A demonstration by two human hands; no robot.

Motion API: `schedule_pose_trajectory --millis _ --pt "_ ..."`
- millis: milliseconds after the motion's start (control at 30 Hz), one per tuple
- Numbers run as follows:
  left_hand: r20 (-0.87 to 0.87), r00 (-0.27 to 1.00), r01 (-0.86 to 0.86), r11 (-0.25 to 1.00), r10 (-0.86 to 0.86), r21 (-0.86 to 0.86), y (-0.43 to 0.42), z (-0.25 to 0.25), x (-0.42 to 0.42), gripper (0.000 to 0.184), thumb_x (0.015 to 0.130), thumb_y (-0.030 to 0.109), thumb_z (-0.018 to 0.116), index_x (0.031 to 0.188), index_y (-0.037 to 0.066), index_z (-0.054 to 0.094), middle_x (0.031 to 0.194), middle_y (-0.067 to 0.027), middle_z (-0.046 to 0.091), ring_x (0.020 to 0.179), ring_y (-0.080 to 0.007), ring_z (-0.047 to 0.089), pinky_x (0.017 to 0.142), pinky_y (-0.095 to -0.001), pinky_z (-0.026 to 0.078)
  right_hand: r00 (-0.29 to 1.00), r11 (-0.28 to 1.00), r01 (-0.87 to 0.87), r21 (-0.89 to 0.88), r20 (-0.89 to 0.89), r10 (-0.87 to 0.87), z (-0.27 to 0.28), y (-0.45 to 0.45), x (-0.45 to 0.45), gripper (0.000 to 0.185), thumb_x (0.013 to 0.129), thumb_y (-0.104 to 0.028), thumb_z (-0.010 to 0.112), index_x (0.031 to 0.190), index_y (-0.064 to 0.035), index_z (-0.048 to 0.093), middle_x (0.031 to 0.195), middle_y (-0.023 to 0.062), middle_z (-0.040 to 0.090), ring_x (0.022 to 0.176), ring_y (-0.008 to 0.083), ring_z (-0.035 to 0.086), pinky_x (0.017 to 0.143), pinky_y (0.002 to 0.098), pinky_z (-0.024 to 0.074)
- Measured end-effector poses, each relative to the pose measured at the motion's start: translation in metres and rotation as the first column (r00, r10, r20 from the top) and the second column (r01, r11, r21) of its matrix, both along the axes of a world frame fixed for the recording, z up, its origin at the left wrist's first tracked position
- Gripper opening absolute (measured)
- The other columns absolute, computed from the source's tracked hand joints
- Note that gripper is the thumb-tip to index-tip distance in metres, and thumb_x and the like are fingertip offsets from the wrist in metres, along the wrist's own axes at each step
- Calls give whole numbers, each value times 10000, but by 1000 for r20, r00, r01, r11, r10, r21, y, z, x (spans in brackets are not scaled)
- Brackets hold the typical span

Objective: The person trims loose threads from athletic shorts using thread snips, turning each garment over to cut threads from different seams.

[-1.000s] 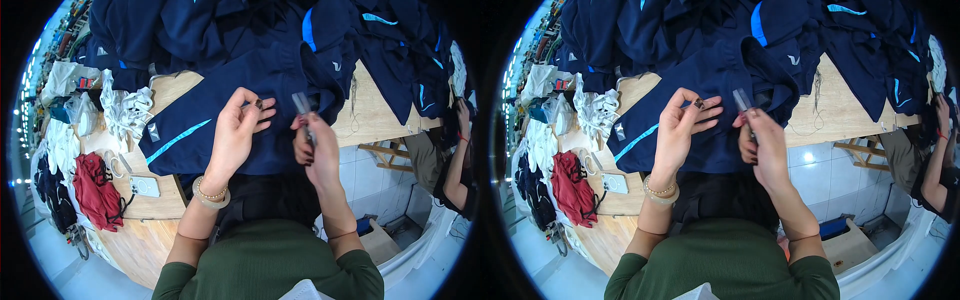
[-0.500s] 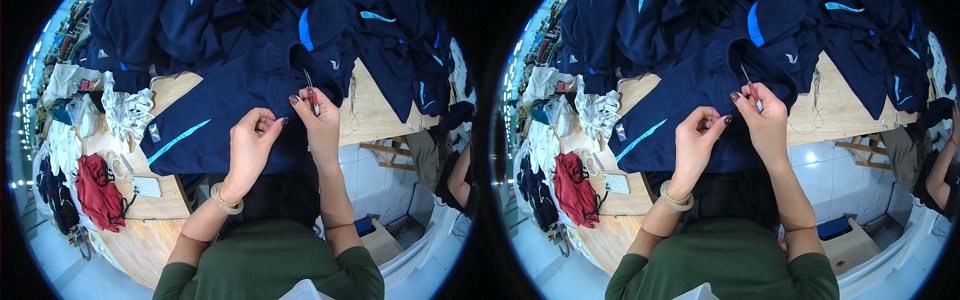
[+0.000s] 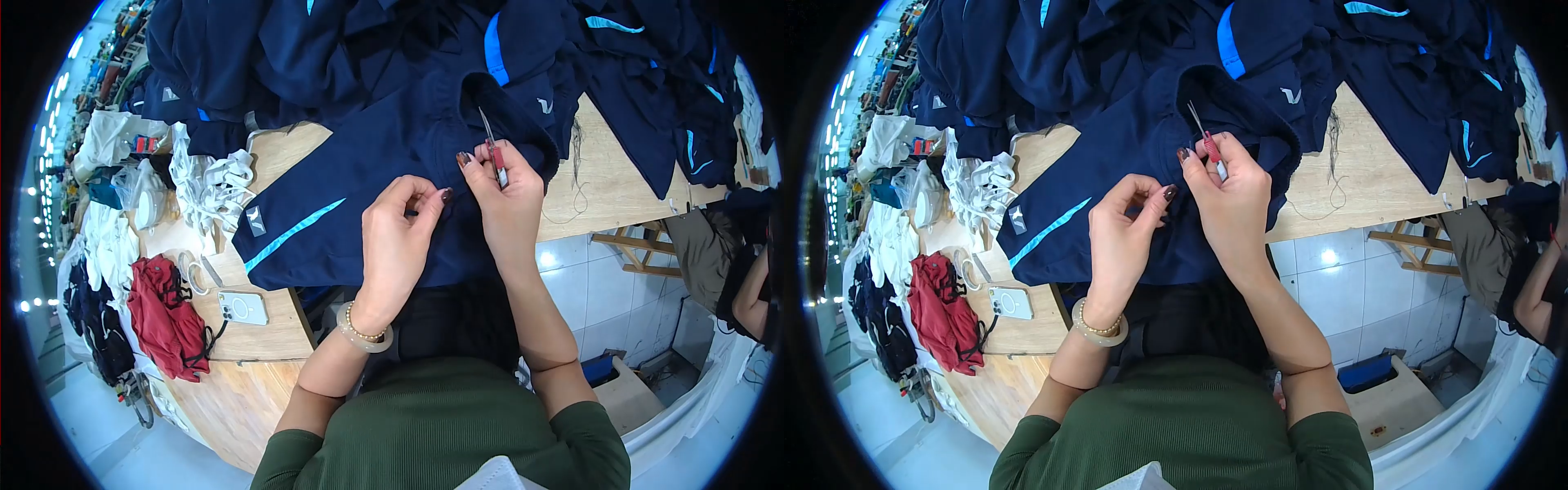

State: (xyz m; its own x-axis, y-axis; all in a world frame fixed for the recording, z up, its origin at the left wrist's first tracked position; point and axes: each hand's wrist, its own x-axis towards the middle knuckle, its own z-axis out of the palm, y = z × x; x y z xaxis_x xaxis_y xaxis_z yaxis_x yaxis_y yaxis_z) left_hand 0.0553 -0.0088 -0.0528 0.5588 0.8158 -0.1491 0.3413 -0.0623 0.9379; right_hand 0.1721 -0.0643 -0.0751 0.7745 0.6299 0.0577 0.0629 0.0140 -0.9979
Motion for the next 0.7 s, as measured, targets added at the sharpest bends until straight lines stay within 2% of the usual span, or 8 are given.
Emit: schedule_pose_trajectory --millis 67,133,233,500,567,600,667,700 --pt "51 998 -28 995 23 98 2 -3 -2 76 833 5 644 815 -41 586 710 -48 564 629 -73 519 528 -217 411 999 999 33 1 20 -33 1 1 -2 126 806 -54 667 781 8 560 568 -49 416 522 3 321 457 185 265" --pt "48 999 -11 998 8 59 6 -2 -9 60 837 -13 624 814 -48 581 743 -45 568 659 -76 534 549 -212 434 999 999 32 2 30 -32 -1 4 -6 124 808 -53 663 781 10 560 566 -39 436 518 6 339 456 190 280" --pt "183 983 28 984 4 -175 11 1 -18 42 880 19 579 856 -7 601 902 -54 610 796 -99 599 664 -233 527 998 1000 19 -6 60 -19 0 6 -8 119 812 -53 655 782 13 560 567 -18 476 510 12 372 456 198 305" --pt "372 927 118 908 44 -403 28 -2 -30 87 902 13 537 821 -18 550 912 -103 626 813 -125 610 755 -251 531 982 984 -40 -172 173 71 4 4 -4 141 839 -95 650 835 5 550 584 14 516 523 20 417 462 208 327" --pt "362 930 150 832 65 -534 30 -1 -31 99 919 30 519 833 -11 548 931 -122 637 878 -166 634 820 -293 536 998 999 -36 15 57 35 4 0 -1 198 871 -139 629 922 10 509 609 22 535 547 30 440 473 207 339" --pt "362 930 148 832 67 -535 31 0 -31 99 919 30 519 833 -11 548 931 -122 637 878 -166 634 820 -293 536 997 996 -26 -84 67 32 16 -8 3 197 914 -168 572 967 -4 477 607 4 503 535 32 410 467 199 323" --pt "381 923 205 770 53 -605 31 2 -32 87 918 13 469 887 -10 548 1003 -157 615 970 -255 639 887 -363 529 928 985 -169 15 -334 165 23 -28 11 150 944 -182 510 948 -33 491 592 -20 435 500 32 355 442 194 284" --pt "380 923 202 769 57 -606 30 3 -32 87 918 13 469 887 -10 548 1003 -157 615 970 -255 639 887 -363 529 802 965 -245 91 -540 254 32 -36 13 159 961 -207 479 958 -49 499 585 -29 392 476 28 316 420 187 243"
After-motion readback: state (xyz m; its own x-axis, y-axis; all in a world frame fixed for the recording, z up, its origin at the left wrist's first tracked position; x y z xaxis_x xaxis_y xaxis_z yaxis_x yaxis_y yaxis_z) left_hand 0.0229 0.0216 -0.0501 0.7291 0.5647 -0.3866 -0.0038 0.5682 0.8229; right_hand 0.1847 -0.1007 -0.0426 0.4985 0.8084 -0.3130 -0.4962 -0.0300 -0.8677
